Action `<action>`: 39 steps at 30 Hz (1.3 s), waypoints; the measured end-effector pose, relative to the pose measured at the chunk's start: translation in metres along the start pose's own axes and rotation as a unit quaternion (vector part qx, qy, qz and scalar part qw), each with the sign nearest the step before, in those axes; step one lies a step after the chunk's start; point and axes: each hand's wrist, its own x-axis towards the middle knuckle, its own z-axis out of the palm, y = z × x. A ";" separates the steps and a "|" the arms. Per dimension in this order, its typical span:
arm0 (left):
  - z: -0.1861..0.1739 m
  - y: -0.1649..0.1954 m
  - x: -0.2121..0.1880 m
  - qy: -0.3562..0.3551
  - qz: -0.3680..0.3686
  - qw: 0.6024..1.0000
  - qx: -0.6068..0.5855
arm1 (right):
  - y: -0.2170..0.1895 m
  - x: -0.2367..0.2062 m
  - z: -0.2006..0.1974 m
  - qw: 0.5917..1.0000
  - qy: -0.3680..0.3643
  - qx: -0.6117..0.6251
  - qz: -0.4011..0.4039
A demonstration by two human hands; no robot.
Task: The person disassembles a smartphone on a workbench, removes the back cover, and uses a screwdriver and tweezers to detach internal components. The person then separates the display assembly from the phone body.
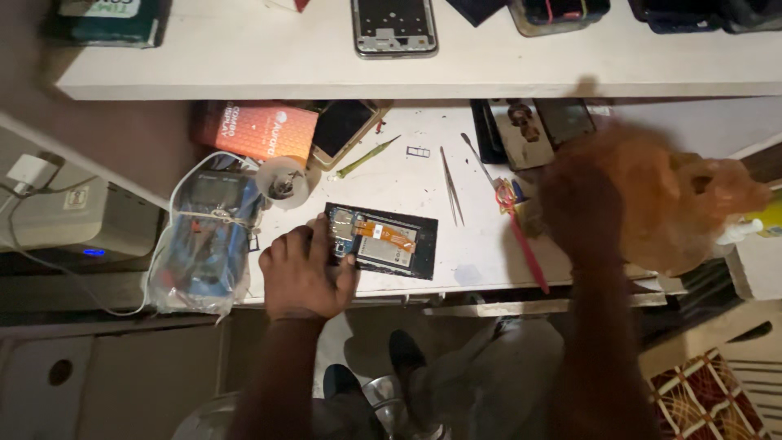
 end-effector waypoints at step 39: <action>-0.004 0.002 0.000 -0.012 -0.016 1.000 -0.017 | -0.111 -0.040 0.031 0.817 -0.003 0.558 0.144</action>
